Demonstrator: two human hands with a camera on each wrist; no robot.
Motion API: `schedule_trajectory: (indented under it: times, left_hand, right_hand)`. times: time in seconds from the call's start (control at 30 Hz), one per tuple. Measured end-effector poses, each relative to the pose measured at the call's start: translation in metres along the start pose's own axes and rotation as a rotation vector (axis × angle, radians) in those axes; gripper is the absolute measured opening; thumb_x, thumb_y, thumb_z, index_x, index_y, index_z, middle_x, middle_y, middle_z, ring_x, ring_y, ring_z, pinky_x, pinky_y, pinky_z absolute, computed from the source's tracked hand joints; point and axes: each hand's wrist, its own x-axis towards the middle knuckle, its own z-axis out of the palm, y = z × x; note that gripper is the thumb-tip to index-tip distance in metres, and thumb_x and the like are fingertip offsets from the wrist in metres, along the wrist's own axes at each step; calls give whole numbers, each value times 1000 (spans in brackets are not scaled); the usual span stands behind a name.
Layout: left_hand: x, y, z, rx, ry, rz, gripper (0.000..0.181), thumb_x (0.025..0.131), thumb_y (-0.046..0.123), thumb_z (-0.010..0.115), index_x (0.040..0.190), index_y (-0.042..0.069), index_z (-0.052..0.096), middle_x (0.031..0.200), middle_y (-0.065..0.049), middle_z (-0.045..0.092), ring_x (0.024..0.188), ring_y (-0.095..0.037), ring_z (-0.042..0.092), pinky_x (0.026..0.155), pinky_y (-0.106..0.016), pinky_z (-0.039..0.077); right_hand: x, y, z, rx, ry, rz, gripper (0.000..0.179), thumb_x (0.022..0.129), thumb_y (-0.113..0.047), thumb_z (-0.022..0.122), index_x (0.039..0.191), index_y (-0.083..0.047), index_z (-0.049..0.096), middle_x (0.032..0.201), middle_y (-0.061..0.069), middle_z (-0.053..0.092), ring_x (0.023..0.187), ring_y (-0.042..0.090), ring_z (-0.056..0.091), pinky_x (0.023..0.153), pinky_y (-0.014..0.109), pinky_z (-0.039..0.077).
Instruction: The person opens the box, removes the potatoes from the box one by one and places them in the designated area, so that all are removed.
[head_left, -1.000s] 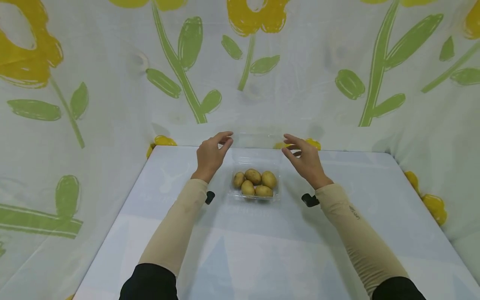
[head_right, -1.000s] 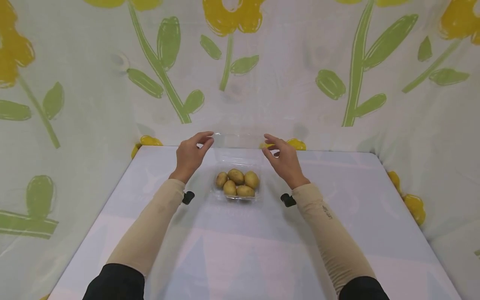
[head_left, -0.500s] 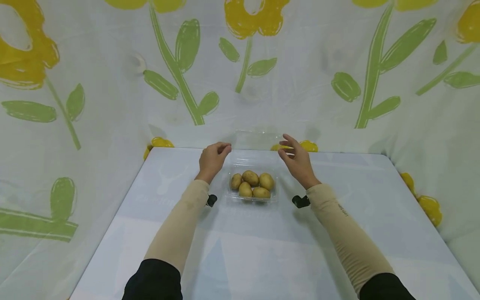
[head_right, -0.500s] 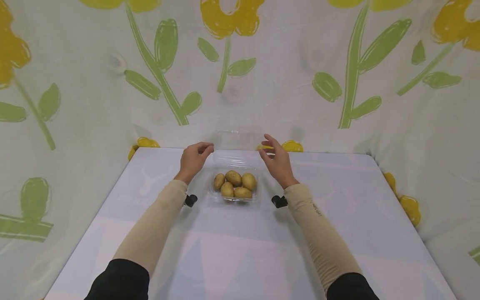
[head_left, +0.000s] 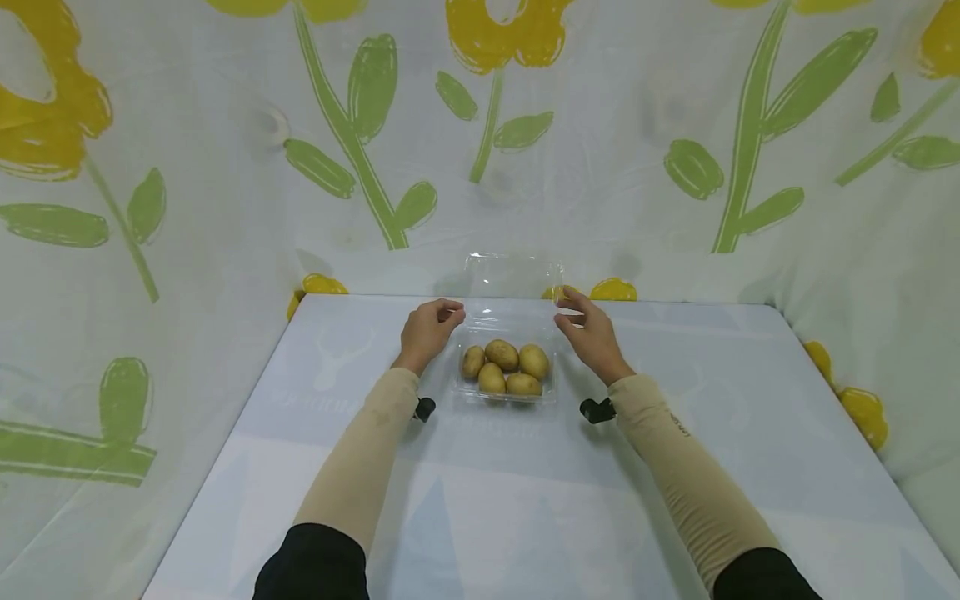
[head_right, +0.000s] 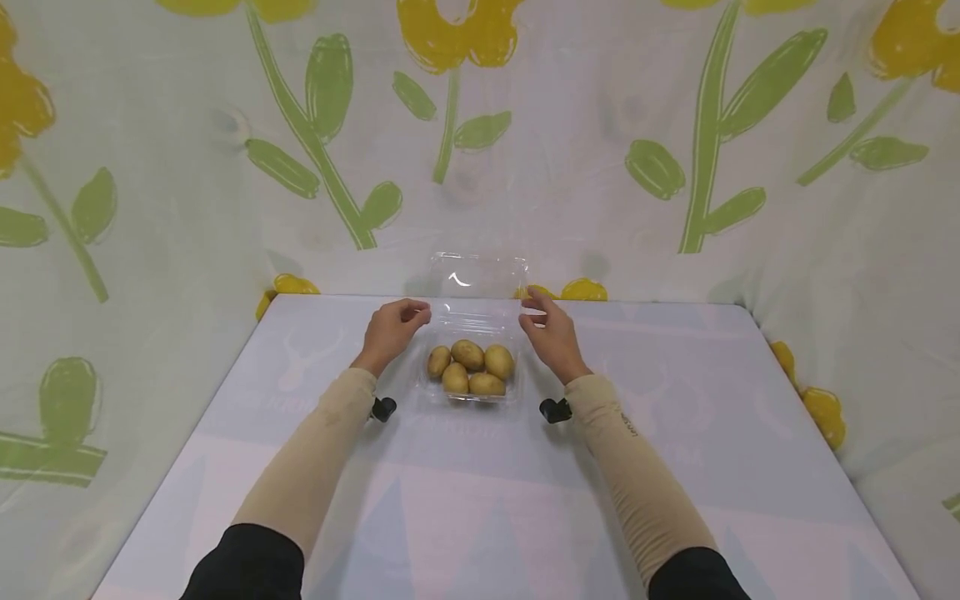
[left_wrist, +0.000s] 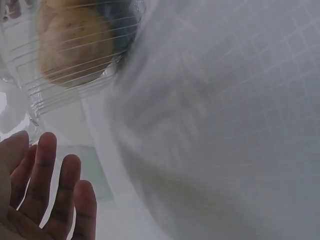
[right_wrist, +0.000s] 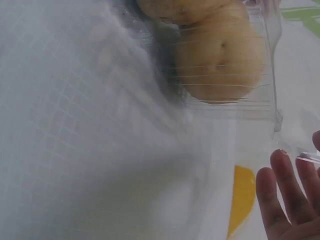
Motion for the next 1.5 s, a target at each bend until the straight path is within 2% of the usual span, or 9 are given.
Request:
schedule_trajectory:
  times: [0.2,0.33,0.5,0.6,0.8,1.03,1.23,1.5]
  left_hand:
    - [-2,-2,2,-6,-9,-6,28,100,31,67,123,16,73,110,-3,76,105,-23,69,90,-45,53]
    - [-2,-5,3,1,-31,4,33,102,33,64,127,14,72,108,-2,77,106,-23,70,91,-45,54]
    - [-3,-8,4,15,-82,16,39,104,35,59,132,11,68,106,-2,77,110,-24,68,95,-45,51]
    - [-3,-9,4,25,-98,23,41,104,37,58,134,11,67,106,-1,77,112,-24,67,95,-45,50]
    - [-3,-8,4,38,-106,26,41,104,38,57,135,11,67,107,-1,77,112,-25,67,95,-45,50]
    - [-5,-7,-2,44,-84,-7,47,103,44,56,139,15,63,125,-6,70,115,-27,65,98,-48,49]
    - [-11,-10,-11,40,-67,-27,48,103,45,55,142,16,61,129,-5,69,113,-25,66,98,-48,48]
    - [-23,-10,-19,131,-75,39,52,103,48,54,142,15,59,129,-5,67,111,-25,65,92,-46,52]
  right_hand:
    - [-3,4,3,41,-40,64,54,102,-12,61,153,-4,44,141,15,60,112,37,66,89,42,57]
    - [-5,6,4,28,-75,91,53,104,-13,58,154,-3,42,142,15,59,113,35,66,91,42,56]
    - [-8,8,5,35,-162,195,54,105,-16,51,156,-2,38,143,17,56,116,33,64,95,41,56]
    - [-9,8,5,34,-187,234,55,105,-19,50,156,-2,36,142,17,57,117,32,63,95,40,56]
    - [-9,4,4,19,-198,224,56,105,-20,51,156,-1,36,141,19,57,115,33,63,95,42,56]
    - [-13,5,-4,-21,-216,209,54,106,-19,51,156,-2,37,146,19,54,119,35,62,96,43,55]
    - [-18,9,-16,-55,-192,197,52,106,-20,54,154,-4,41,145,19,53,121,37,60,97,47,54]
    - [-26,11,-28,-111,-164,193,52,105,-25,55,153,-8,42,146,16,53,125,38,58,97,50,53]
